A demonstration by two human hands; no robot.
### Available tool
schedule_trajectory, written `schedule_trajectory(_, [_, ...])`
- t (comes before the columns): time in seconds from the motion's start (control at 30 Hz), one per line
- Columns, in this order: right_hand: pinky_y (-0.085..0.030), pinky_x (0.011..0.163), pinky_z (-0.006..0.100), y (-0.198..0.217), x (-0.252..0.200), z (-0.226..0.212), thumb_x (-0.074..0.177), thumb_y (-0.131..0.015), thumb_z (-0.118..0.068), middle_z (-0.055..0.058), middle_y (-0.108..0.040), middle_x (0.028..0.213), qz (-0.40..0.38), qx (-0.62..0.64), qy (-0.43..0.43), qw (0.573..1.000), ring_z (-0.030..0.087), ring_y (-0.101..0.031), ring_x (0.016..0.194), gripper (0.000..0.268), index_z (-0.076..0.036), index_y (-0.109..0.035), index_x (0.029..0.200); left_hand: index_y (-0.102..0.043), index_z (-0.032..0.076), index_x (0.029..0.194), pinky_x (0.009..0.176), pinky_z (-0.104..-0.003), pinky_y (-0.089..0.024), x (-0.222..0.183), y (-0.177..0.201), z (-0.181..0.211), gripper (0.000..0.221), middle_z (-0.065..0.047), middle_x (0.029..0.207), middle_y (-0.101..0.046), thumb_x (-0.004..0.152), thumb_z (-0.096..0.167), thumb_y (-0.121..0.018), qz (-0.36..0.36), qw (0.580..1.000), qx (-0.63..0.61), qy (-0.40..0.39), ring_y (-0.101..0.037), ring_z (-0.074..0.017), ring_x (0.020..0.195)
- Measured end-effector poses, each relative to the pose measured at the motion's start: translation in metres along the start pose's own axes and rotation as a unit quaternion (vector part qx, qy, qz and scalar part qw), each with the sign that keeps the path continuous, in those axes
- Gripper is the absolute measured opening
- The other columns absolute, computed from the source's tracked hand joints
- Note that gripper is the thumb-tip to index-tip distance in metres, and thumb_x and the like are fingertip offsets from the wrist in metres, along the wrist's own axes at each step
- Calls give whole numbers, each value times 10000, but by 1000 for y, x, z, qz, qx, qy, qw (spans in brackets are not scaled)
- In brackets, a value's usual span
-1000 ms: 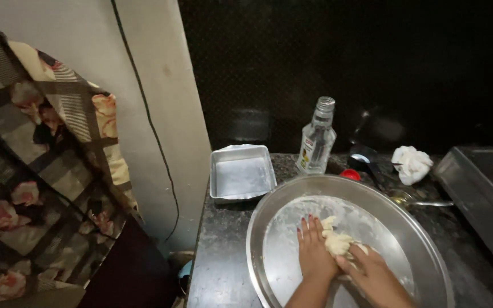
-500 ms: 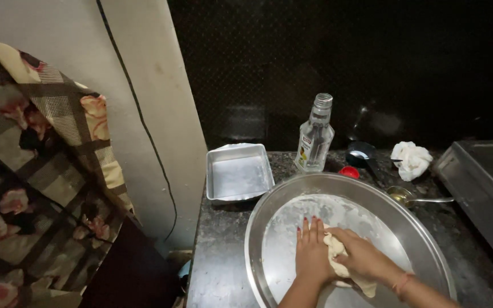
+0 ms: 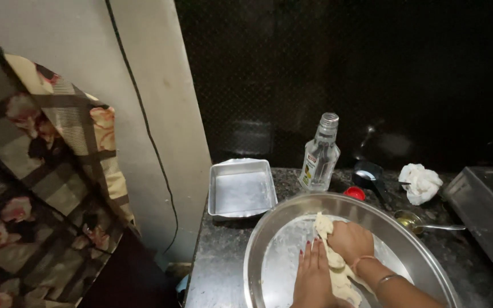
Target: The recorder is kneading dough in a large metal tray, adding water from a bottle.
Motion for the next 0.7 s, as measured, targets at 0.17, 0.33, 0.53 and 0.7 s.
schedule_trajectory(0.17, [-540, 1005, 467, 0, -18, 7, 882, -587, -347, 173, -723, 1207, -43, 81, -53, 994, 356, -688, 1151, 399, -162, -708, 1214, -70, -132, 1605, 1258, -514, -33, 4, 28, 20, 1662, -279, 1707, -94, 435, 595, -999, -19, 998, -26, 51, -29, -432, 1589])
schedule_trajectory(0.33, [-212, 1142, 538, -87, -49, 65, 755, -710, -387, 231, -303, 1583, -16, 183, 87, 979, 402, -289, 1430, 894, -113, -418, 1554, -154, -15, 1606, 1214, -501, -14, 22, -32, -36, 1425, -276, 1707, -64, 613, 533, -1016, 18, 1000, -1, 8, -18, -442, 1563])
schedule_trajectory(0.53, [-453, 892, 493, -43, -75, 81, 938, -634, -167, 168, -556, 1407, -37, 433, 74, 897, 380, -545, 1105, 446, -127, -627, 1382, -113, -7, 1574, 1191, -456, -376, 19, 53, -15, 1214, -191, 1648, -190, 619, 191, -836, -68, 843, -516, 134, -368, -329, 1481])
schedule_trajectory(0.7, [-534, 473, 317, -80, -56, 89, 790, -818, -20, 98, -617, 1054, 15, 633, -123, 764, 172, -646, 700, 514, -82, -609, 1256, -268, -16, 1583, 975, -420, -562, 23, 43, -1, 929, -279, 1519, -496, 792, 110, -739, 98, 599, -738, 294, -608, -357, 1271])
Point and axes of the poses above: each hand's wrist, its own x-axis towards the middle knuckle, its own y-axis out of the back of the hand, z = x × y, the point moved 3 cm from there along x, towards the middle knuckle
